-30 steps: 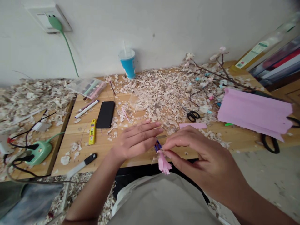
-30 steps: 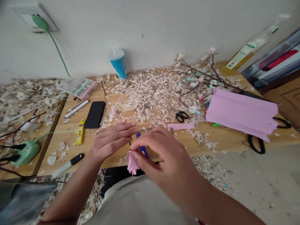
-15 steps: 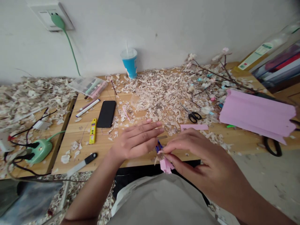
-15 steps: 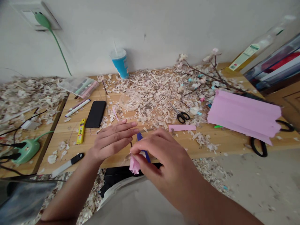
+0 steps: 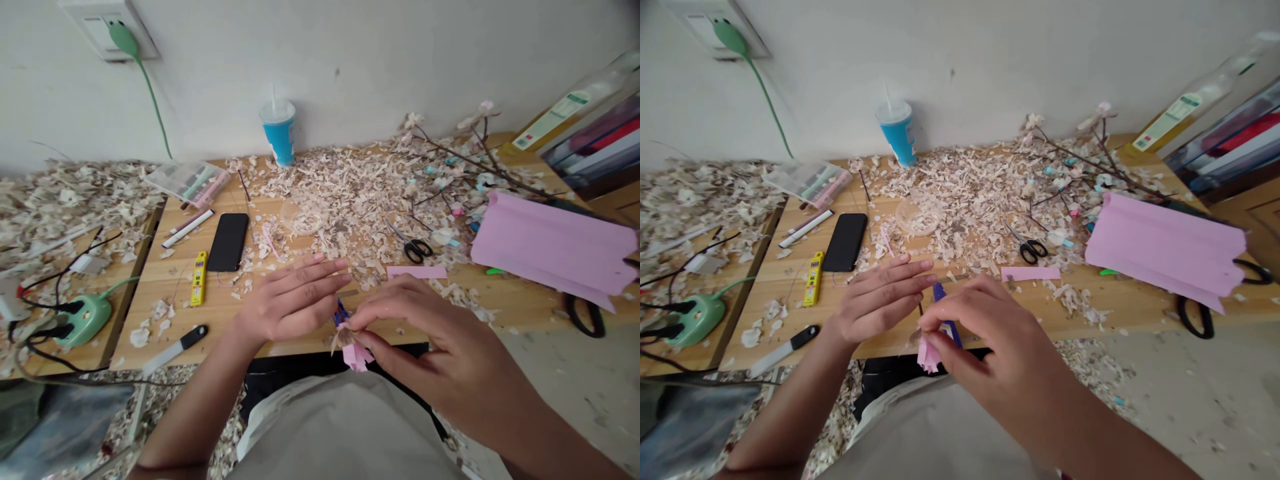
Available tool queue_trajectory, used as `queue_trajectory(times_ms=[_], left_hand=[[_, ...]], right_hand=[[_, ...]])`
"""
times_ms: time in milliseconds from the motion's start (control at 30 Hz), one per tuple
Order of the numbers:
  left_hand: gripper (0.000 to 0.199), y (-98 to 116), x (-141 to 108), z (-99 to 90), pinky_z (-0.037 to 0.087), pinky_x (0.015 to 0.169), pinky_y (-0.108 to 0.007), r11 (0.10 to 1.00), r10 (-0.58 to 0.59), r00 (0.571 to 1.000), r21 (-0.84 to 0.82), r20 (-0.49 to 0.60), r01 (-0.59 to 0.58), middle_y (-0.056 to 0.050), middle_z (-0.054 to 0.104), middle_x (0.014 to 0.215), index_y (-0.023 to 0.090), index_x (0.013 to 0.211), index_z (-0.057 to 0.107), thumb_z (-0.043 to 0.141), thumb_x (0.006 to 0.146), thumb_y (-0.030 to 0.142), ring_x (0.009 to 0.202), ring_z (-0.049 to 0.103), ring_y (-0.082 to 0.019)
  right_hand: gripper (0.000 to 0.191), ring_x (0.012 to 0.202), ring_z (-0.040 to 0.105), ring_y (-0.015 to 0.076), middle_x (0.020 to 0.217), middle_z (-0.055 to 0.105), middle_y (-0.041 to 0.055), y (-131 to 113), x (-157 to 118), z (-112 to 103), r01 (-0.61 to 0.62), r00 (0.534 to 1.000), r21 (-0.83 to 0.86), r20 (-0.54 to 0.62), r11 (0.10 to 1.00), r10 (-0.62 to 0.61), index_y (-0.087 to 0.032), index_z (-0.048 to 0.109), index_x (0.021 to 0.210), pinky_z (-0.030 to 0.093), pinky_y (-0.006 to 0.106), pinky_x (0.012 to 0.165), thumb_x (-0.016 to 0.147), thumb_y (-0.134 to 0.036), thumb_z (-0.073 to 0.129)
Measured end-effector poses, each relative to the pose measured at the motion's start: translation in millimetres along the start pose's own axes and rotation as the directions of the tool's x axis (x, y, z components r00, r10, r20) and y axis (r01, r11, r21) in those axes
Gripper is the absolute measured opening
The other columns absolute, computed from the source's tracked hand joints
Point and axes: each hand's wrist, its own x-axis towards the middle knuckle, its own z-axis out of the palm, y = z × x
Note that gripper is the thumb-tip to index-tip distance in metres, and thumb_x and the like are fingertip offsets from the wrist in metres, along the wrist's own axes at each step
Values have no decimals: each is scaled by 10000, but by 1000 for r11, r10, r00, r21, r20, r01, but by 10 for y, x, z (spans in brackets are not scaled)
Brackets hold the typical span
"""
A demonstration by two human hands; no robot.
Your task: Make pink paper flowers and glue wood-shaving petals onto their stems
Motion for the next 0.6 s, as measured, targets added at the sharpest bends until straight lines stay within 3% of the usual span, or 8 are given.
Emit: queue_trajectory(times_ms=[167,267,333,433,600], left_hand=[[107,-9,-1,12,568,1052,-413,1000,-9,1000,-24,-22,9,-47,754,1195,215,956,638,655,904,123,1232,638,-233],[145,-9,-49,17,563,1057,-412,1000,-22,999,-19,-24,22,-51,744,1217,210,981,648,665,890,98,1242,632,-232],[165,-22,-131,5,546,1078,-429,997,-73,997,1,-6,73,-61,737,1231,201,1007,657,656,893,81,1252,626,-234],[184,-84,-343,-45,507,1115,-458,983,-175,985,62,1,174,-79,735,1233,192,1038,665,632,909,64,1253,632,-230],[229,-220,-782,-152,541,1059,-461,942,-281,957,169,-78,290,-70,753,1196,224,1121,647,580,945,93,1164,693,-212]], right_hand=[[107,922,658,165,923,718,-30,-1,-18,-23,2,1000,32,-29,999,-1,-305,657,963,516,334,879,918,-212,631],[110,972,662,180,952,705,-14,37,1,-70,-8,982,64,-186,998,20,-305,643,954,517,341,886,897,-212,658],[58,997,666,202,976,703,7,125,33,-100,-75,945,87,-313,993,98,-286,621,893,520,354,864,890,-252,668],[217,960,684,225,988,717,27,390,51,-105,-248,890,79,-374,965,260,-255,532,770,508,350,778,866,-366,692],[458,929,708,240,957,731,70,1033,-173,108,-360,903,-29,-263,932,341,-245,285,629,500,333,722,885,-415,625]])
